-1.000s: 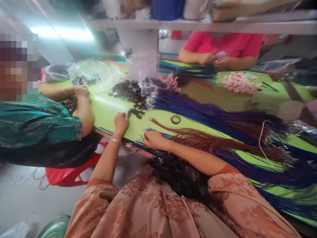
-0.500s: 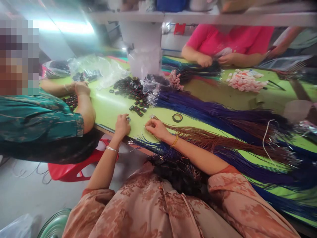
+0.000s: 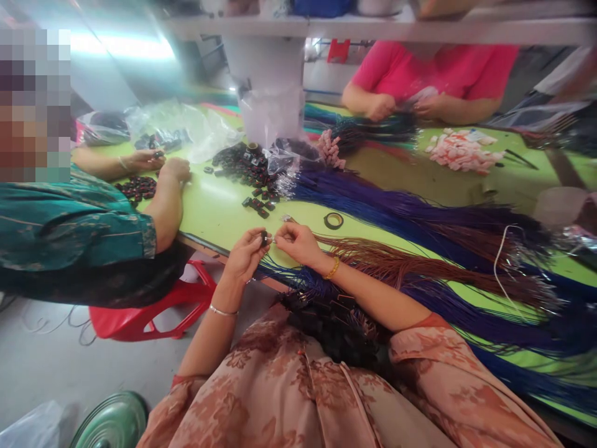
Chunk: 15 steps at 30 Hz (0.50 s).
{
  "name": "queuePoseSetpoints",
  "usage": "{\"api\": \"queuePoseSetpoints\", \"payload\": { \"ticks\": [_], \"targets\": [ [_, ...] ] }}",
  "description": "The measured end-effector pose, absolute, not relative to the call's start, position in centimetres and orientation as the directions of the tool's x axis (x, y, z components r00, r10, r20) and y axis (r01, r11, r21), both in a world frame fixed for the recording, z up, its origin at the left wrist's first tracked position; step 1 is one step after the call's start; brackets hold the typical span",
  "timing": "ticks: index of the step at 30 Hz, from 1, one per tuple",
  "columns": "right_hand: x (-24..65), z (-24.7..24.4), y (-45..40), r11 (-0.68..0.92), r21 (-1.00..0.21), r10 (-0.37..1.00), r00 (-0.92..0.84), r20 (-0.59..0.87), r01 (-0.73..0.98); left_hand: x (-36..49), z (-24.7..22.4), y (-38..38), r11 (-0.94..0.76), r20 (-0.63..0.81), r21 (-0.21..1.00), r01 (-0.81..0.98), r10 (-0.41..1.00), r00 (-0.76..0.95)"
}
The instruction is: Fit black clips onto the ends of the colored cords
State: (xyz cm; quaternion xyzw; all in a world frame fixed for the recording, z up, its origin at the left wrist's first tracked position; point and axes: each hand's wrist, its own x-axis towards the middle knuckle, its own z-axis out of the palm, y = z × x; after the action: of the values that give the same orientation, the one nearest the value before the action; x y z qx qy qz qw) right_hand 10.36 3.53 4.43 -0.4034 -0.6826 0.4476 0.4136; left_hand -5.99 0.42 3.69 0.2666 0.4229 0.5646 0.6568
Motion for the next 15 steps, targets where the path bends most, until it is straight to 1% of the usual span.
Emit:
{"api": "queuePoseSetpoints", "payload": {
  "ticks": [3,6,10,15],
  "targets": [
    [10.67,4.72,3.14,0.431,-0.855,0.884,-0.326,0.336,0.287,-5.67,3.74,0.25,0.247,-0.275,0.773,-0.585,0.96,0.042],
    [10.82,4.9,2.99,0.519,-0.778,0.846,-0.341,0.409,0.354,-5.47,3.81,0.12,0.258,-0.277,0.745,-0.615,0.958,0.067],
    [10.82,4.97,2.93,0.555,-0.744,0.823,-0.371,0.43,0.371,-5.36,3.99,-0.08,0.258,-0.275,0.736,-0.625,0.959,0.073],
    [10.76,4.98,2.8,0.537,-0.75,0.835,-0.368,0.408,0.386,-5.43,4.01,-0.29,0.248,-0.26,0.747,-0.617,0.963,0.073]
  ]
}}
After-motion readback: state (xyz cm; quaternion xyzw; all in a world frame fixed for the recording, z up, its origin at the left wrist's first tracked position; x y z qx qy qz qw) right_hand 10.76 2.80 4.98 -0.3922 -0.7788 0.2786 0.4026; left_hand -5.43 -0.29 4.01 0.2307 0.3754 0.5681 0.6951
